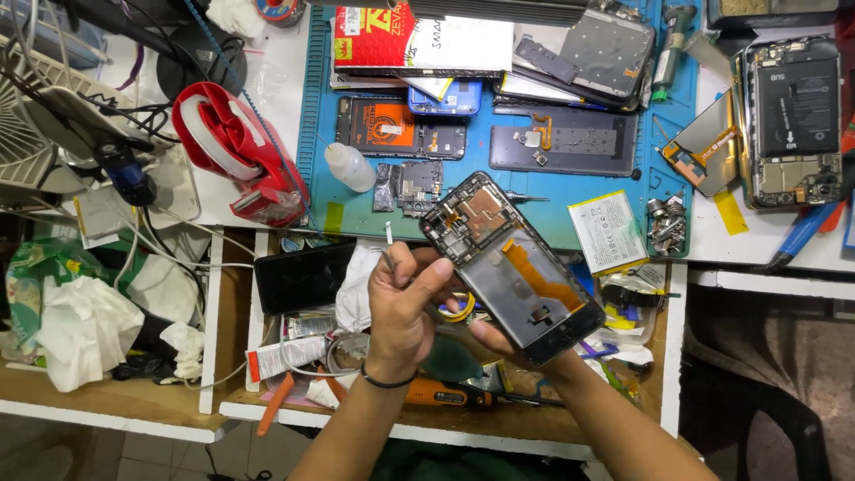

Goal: The person disassembles a smartphone on a cluttered workbench. They use a plastic pry tool to separate the screen from the frame, then use tweezers to disconnect ribbon cables and remove the motherboard. The person handles the motherboard and other components with care.

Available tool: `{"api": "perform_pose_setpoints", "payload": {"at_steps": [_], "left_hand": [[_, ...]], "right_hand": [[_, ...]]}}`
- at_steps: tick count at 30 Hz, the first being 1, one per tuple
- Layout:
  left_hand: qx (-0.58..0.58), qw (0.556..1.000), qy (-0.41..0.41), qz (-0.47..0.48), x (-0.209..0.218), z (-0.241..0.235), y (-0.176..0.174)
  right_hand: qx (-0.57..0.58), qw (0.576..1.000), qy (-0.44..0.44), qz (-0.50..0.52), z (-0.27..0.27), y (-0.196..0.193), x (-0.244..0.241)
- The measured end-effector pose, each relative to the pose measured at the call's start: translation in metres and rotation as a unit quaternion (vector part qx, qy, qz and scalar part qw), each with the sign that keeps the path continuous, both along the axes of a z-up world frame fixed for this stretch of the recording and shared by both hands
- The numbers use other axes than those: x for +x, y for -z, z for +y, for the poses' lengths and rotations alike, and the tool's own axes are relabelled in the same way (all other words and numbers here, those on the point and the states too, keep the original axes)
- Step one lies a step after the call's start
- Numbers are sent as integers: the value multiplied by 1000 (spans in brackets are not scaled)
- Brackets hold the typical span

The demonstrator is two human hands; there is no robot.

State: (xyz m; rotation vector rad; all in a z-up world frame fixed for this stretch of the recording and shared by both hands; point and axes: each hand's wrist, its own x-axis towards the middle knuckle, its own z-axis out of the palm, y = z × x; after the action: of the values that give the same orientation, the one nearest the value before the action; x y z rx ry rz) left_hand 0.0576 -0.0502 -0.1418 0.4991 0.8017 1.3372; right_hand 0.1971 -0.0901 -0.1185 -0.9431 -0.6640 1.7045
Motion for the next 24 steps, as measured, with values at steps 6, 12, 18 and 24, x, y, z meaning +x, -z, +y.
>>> {"api": "perform_pose_setpoints", "payload": {"at_steps": [6, 12, 18, 24], "left_hand": [[17, 996, 86, 34, -58, 16, 2], [8, 969, 172, 180, -57, 19, -32], [52, 935, 174, 305, -39, 34, -50], [270, 735, 185, 594, -31, 61, -43]], "right_hand": [[-126, 972, -24, 198, -3, -17, -1], [-157, 928, -101, 322, -7, 29, 10], [-55, 918, -71, 386, -5, 50, 2], [61, 891, -169, 416, 12, 63, 24]]}}
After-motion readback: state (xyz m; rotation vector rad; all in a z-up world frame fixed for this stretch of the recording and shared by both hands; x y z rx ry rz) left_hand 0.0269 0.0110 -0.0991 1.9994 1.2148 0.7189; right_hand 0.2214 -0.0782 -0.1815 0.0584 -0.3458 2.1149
